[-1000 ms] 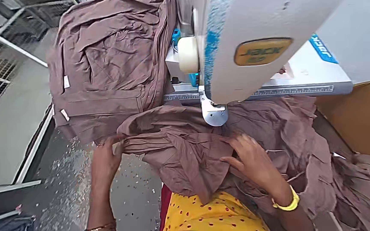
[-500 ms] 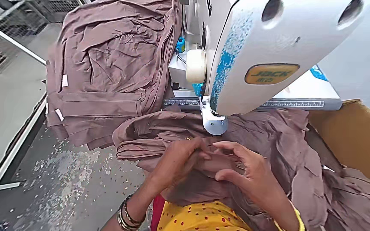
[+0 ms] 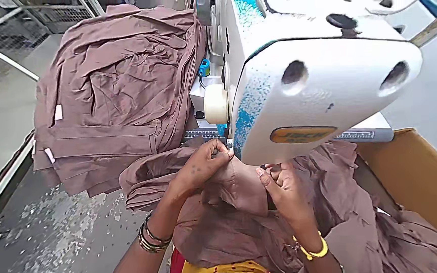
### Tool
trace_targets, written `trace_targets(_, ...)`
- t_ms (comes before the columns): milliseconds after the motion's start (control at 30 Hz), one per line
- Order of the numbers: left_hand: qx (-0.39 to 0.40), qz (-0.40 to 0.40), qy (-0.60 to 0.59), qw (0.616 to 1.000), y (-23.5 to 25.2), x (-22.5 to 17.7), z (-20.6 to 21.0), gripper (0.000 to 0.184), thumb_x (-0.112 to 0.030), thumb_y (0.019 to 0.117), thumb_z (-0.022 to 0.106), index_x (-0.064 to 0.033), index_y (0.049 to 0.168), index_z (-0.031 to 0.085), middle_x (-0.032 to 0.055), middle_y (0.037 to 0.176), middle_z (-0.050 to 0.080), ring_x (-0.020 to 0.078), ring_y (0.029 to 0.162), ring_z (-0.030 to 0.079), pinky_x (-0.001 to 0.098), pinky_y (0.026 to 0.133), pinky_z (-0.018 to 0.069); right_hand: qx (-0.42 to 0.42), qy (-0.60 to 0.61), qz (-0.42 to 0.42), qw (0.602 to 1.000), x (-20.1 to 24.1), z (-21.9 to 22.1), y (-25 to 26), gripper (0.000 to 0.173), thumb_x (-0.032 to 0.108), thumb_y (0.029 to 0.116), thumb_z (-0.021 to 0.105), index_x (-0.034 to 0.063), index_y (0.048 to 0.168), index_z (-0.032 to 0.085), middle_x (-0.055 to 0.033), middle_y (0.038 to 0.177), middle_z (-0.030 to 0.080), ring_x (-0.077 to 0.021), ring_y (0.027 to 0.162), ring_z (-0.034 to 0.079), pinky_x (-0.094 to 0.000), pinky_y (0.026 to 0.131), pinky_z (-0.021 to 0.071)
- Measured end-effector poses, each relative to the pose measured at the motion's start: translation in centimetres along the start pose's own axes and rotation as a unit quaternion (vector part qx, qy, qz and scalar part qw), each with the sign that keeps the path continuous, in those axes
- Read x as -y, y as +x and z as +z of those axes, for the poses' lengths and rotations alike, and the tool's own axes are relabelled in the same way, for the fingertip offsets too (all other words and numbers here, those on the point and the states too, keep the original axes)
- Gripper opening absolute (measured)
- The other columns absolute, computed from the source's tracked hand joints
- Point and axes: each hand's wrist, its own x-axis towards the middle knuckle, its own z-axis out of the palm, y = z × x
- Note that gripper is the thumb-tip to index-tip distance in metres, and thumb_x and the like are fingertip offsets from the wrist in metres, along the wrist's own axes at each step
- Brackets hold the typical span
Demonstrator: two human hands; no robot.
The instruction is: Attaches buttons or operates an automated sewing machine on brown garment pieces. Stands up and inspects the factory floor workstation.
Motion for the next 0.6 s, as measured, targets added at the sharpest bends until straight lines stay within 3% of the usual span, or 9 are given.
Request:
trace_targets(233,-0.018,0.021,0.054,0.998,0.4,-0.3,0.3,0.009,-0.017,0.0968,0.065,-0.0131,0.092,0.059,-0.0112,0.074,0.055,-0.0062,0.067,0.054,0.0137,0.064,0.0462,-0.012,0.001,-0.005,1.000,-0.5,-0.1,0.2,0.022,0.011,0.0925,0.066,0.0069,0.110,0.052,0.0158,0.062,0.051,0.0081,0.050,0.044,-0.0111,0.048,0.0395)
trace_targets(367,-0.025,0.043,0.063,0.997,0.2,1.0,0.4,0.011,-0.022,0.0988,0.062,-0.0129,0.094,0.058,-0.0102,0.075,0.053,-0.0051,0.068,0.053,0.0154,0.065,0.0453,0.034,-0.088,-0.054,0.994,-1.2,-1.5,1.0,0.026,0.022,0.0971,0.066,0.0029,0.113,0.057,0.0102,0.071,0.061,0.0056,0.058,0.054,-0.0147,0.055,0.0481)
trace_targets(433,-0.010,0.055,0.034,0.998,0.3,1.7,0.6,0.010,-0.022,0.1008,0.058,-0.0139,0.095,0.057,-0.0111,0.075,0.054,-0.0055,0.068,0.053,0.0144,0.065,0.0460,0.007,-0.240,-0.091,0.966,-0.8,-3.8,3.0,0.023,0.024,0.0980,0.065,0.0030,0.107,0.069,0.0010,0.081,0.070,-0.0031,0.068,0.064,-0.0239,0.064,0.0553)
trace_targets(500,0.000,0.059,0.006,0.998,0.3,1.9,0.9,0.009,-0.020,0.1025,0.055,-0.0137,0.096,0.056,-0.0109,0.077,0.055,-0.0054,0.068,0.054,0.0142,0.065,0.0466,-0.062,-0.394,-0.141,0.906,-0.9,-6.3,5.8,0.020,0.014,0.0975,0.061,-0.0001,0.100,0.075,-0.0145,0.088,0.072,-0.0260,0.079,0.070,-0.0446,0.070,0.0570)
trace_targets(533,-0.002,0.057,0.003,0.998,0.2,1.8,1.1,0.009,-0.019,0.1031,0.054,-0.0134,0.096,0.056,-0.0108,0.077,0.055,-0.0054,0.068,0.054,0.0140,0.065,0.0462,-0.082,-0.460,-0.165,0.869,-1.4,-7.4,7.2,0.020,0.011,0.0972,0.061,-0.0015,0.102,0.076,-0.0214,0.091,0.071,-0.0375,0.085,0.071,-0.0531,0.072,0.0566)
trace_targets(600,-0.005,0.055,0.006,0.998,0.1,1.7,1.1,0.009,-0.017,0.1033,0.052,-0.0132,0.096,0.056,-0.0107,0.077,0.055,-0.0059,0.069,0.054,0.0138,0.066,0.0467,-0.078,-0.528,-0.191,0.824,-2.2,-8.7,9.6,0.021,0.012,0.0981,0.061,-0.0016,0.108,0.075,-0.0263,0.095,0.067,-0.0468,0.090,0.067,-0.0587,0.073,0.0542)
